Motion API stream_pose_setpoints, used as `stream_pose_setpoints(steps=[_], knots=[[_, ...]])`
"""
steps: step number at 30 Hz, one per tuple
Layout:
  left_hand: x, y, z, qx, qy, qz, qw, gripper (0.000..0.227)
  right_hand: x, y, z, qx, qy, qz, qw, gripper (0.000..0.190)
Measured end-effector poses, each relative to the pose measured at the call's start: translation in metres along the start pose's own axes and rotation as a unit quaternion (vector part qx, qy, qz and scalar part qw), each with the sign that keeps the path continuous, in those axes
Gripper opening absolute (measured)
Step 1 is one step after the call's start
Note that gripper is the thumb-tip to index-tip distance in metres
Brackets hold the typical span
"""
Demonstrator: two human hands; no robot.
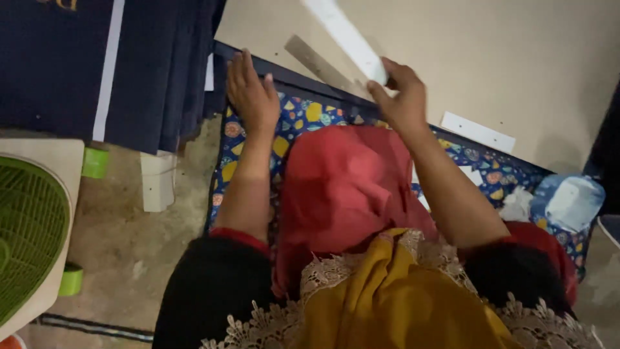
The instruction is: The person sits on the floor and assembles paper goods by applying glue to small white strips and attaching them to the edges of large dark blue sheets. They then fold the sheets over the strips to secure them, repeating the process for multiple items.
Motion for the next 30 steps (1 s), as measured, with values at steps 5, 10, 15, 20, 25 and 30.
stream_pose_setpoints(steps=[5, 10, 15, 20, 25, 30], knots=[[-0.008, -0.009, -0.015, 0.207, 0.023, -0.114, 0.971, 0.066, 0.039, -0.086, 0.034, -0.035, 0.010, -0.091, 0.995, 0.054], [-0.009, -0.018, -0.018, 0.251, -0.108, -0.142, 0.951, 0.075, 0.047, -0.109, 0.043, -0.111, 0.032, -0.095, 0.989, 0.052], [-0.004, -0.019, -0.019, 0.261, -0.096, -0.246, 0.929, 0.078, 0.043, -0.111, 0.042, -0.072, 0.070, -0.068, 0.993, 0.044], [-0.001, -0.018, -0.016, 0.267, -0.126, -0.183, 0.938, 0.084, 0.038, -0.107, 0.028, -0.067, 0.149, -0.085, 0.983, 0.037], [0.013, -0.014, -0.012, 0.208, -0.109, -0.282, 0.930, 0.081, 0.030, -0.112, 0.042, -0.094, 0.128, -0.093, 0.983, 0.045], [0.008, -0.014, -0.010, 0.179, -0.153, -0.177, 0.956, 0.072, 0.031, -0.114, 0.046, -0.078, 0.141, -0.051, 0.986, 0.042]])
Point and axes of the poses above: each hand's wrist, its own x-axis towards the middle knuckle, its own y-axis out of the back of the hand, z = x × y, the point moved 3 cm from there along x, towards the middle knuckle, and after that the axes turned 3 degrees about -x, right-handed, at the moved point
